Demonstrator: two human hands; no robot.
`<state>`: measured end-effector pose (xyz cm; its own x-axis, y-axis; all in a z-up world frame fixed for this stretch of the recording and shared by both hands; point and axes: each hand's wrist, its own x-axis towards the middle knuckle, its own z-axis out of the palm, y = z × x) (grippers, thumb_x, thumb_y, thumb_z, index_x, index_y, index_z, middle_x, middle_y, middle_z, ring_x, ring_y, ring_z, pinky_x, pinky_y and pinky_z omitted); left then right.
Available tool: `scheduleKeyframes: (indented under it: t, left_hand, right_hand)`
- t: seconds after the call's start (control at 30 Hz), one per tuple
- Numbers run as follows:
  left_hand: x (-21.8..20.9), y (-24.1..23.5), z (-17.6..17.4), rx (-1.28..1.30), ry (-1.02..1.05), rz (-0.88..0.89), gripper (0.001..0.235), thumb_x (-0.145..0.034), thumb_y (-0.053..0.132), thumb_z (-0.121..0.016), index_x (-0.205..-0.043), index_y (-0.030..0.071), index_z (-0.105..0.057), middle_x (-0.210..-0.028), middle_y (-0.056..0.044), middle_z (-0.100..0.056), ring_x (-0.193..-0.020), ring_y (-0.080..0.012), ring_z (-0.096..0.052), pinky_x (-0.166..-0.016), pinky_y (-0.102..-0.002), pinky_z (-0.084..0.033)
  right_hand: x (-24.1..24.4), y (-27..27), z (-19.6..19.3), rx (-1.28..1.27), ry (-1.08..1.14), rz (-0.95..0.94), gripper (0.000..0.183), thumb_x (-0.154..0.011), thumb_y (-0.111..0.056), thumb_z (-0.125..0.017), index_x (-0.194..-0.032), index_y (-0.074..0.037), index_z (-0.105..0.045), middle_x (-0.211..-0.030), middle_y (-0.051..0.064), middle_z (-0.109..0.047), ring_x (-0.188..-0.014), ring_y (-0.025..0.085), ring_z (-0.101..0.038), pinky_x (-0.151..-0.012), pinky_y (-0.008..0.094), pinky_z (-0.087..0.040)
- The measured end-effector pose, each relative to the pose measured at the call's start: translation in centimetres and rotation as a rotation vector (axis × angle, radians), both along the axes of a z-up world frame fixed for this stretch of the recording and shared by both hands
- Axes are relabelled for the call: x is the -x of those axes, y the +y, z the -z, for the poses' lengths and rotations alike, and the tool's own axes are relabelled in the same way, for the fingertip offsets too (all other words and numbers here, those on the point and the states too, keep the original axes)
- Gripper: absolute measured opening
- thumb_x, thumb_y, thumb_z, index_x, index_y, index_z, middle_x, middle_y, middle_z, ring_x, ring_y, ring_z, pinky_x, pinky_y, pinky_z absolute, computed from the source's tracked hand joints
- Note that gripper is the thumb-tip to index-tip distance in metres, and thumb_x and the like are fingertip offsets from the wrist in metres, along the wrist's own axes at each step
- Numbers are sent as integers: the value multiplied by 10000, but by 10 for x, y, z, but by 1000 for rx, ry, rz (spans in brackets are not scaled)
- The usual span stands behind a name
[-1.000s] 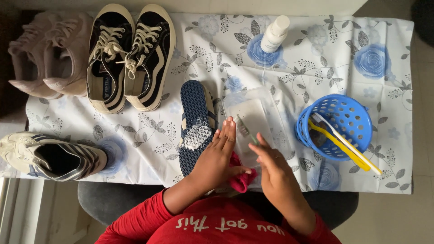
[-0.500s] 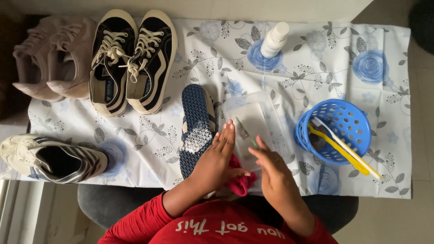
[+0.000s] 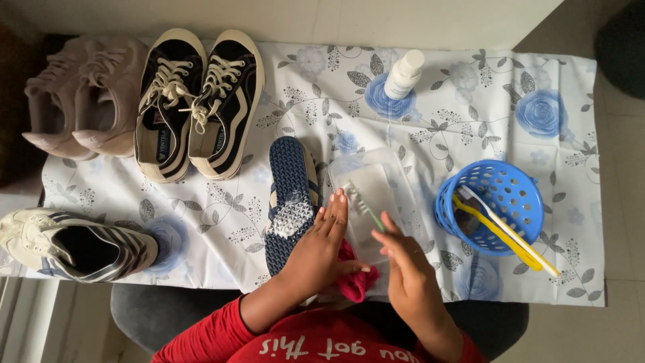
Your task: The person scrubs a blue shoe insole with a green brush and white cleaning solution, then wipes the insole with a pink cloth. Several pairs of shoes and cleaning supplies are visible on the table.
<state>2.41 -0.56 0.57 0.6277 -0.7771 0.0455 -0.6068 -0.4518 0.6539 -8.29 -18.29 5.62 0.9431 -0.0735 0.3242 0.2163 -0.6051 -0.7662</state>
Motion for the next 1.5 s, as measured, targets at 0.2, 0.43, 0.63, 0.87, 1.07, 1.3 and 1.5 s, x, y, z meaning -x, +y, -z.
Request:
scheduleKeyframes:
  t: [0.2,0.43,0.63,0.87,1.07,1.3,1.5]
  left_hand:
    - [0,1,-4,30,1,-2,1323,-813,494,-885,-1614,-57,12,-1702,-300,-30,-1589,-430,-94,-1275,-525,-187]
    - [0,1,2,60,-13,-12,1293,-807,441,-913,-1621,-45,-34,-1713,-275,-45,-1598,-414,-92,-1282,-519,-182]
    - [0,0,0,24,19,-11,1334,-768,408,-940,-1623,-41,-20,-1714,-275,-56,-1596,-412,-93,-1277,-514,-169]
    - [1,1,-2,30,7,-13,1267,-838,459,-864,-1620,-45,-4,-1713,-274,-28,-1596,-416,-82,-1279,-521,-176]
    - [3,1,-4,23,10,-9,1277,-847,509,-833,-1611,-57,19,-1708,-285,-8,-1596,-414,-58,-1290,-510,-146]
    - [0,3,3,63,45,-6,1312,-809,409,-902,-1622,-28,31,-1719,-272,-8,-1602,-426,-58,-1288,-513,-154]
    - [1,1,7,55,50,-25,1349,-776,519,-886,-1617,-44,5,-1714,-276,-17,-1598,-415,-90,-1284,-515,-166]
  right_hand:
    - [0,4,-4,14,7,-40,439,-983,122,-431,-1380,-13,-563,-1488,239,-553,-1128,290,-699,-955,360,-616]
    - [0,4,-2,133,-9,-130,453,-974,111,-484,-1395,-29,-571,-1558,224,-493,-1294,375,-622,-1053,454,-520]
    - [-1,5,-8,89,-35,-103,413,-975,121,-465,-1344,-18,-589,-1489,251,-550,-1366,369,-573,-1112,427,-520]
    - [0,4,-8,129,-90,-68,380,-992,129,-436,-1305,-4,-605,-1520,255,-519,-1206,355,-650,-1000,414,-548]
    - [1,4,-1,70,-106,-37,369,-986,141,-452,-1286,-3,-613,-1486,245,-557,-1111,314,-690,-933,371,-604]
    - [-1,-3,14,174,-178,-27,393,-986,144,-442,-1290,-16,-632,-1515,223,-545,-1300,329,-646,-1038,418,-512]
    - [-3,4,1,1,-157,112,366,-997,178,-397,-1247,36,-623,-1436,295,-582,-1352,370,-612,-978,321,-628]
